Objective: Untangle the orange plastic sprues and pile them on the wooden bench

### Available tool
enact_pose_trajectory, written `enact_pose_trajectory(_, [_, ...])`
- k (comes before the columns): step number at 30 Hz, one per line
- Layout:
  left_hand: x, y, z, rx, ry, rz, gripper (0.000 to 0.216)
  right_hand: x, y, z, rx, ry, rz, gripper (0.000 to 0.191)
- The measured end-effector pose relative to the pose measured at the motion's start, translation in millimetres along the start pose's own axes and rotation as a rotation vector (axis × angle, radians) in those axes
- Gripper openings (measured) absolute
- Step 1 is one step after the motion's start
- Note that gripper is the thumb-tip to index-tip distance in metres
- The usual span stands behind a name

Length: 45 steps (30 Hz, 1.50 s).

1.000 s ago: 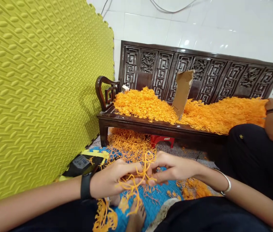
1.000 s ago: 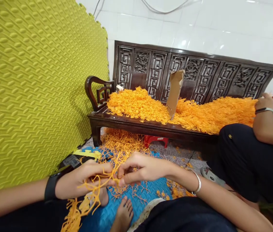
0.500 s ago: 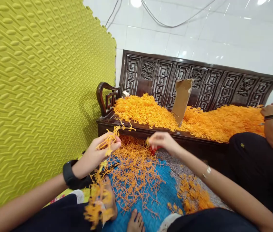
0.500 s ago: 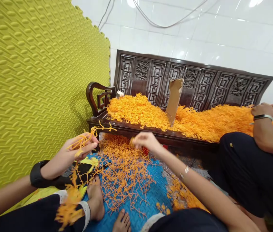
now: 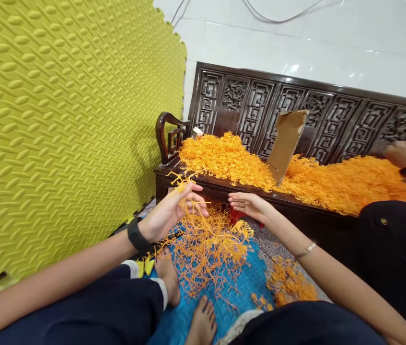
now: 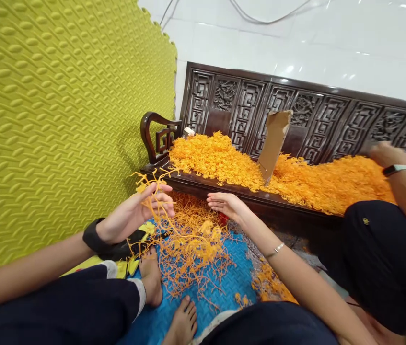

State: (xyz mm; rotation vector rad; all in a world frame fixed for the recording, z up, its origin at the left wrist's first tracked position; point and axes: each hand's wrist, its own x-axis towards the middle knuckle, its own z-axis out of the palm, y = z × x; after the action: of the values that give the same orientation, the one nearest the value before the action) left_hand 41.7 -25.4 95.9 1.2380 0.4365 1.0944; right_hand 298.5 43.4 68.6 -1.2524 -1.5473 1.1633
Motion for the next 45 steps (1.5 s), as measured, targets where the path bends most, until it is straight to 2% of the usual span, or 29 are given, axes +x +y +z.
enact_pose_trajectory(3, [1, 0, 2, -0.038, 0.004, -0.042, 0.037, -32, -31, 21, 0.037, 0.076, -0.267, 0.021])
enact_pose_trajectory(5, [1, 0, 3, -0.039, 0.015, -0.051, 0.037, -52, -51, 36, -0.045, 0.098, -0.447, 0.019])
enact_pose_trajectory(8, [2, -1, 2, -0.028, 0.063, -0.048, 0.033, -71, -68, 57, -0.294, 0.056, -0.574, 0.019])
enact_pose_trajectory(11, [3, -5, 2, 0.0, 0.119, -0.063, 0.036, -76, -71, 71, -0.462, 0.002, -0.625, 0.018])
enact_pose_trajectory(15, [3, -10, 8, 0.01, 0.117, -0.065, 0.049, -73, -70, 74, -0.413, -0.057, -0.552, 0.024])
enact_pose_trajectory(19, [2, -7, 15, -0.113, 0.067, -0.098, 0.053, -69, -71, 72, -0.357, -0.045, -0.468, 0.031])
enact_pose_trajectory(21, [2, -3, 17, -0.222, 0.015, -0.119, 0.049, -68, -71, 73, -0.322, -0.02, -0.454, 0.038])
enact_pose_trajectory(24, [3, 1, 18, -0.381, -0.097, -0.156, 0.032, -63, -69, 75, -0.33, 0.004, -0.438, 0.049])
enact_pose_trajectory(27, [4, -1, 19, -0.382, -0.174, -0.183, 0.036, -57, -64, 74, -0.361, 0.052, -0.388, 0.042])
enact_pose_trajectory(31, [6, -4, 20, -0.174, -0.098, -0.217, 0.043, -52, -62, 64, -0.137, 0.047, -0.263, 0.022])
enact_pose_trajectory(34, [7, -1, 15, -0.093, -0.013, -0.202, 0.043, -50, -62, 54, 0.007, 0.098, -0.206, 0.019])
enact_pose_trajectory(40, [10, 4, -1, -0.076, 0.106, -0.142, 0.035, -46, -58, 42, 0.328, 0.167, -0.138, 0.021])
enact_pose_trajectory(42, [10, 2, -3, -0.09, 0.061, -0.158, 0.036, -44, -57, 41, 0.382, 0.178, -0.157, 0.021])
enact_pose_trajectory(45, [8, -5, 1, -0.067, -0.202, -0.318, 0.05, -43, -57, 43, 0.431, 0.187, -0.203, 0.02])
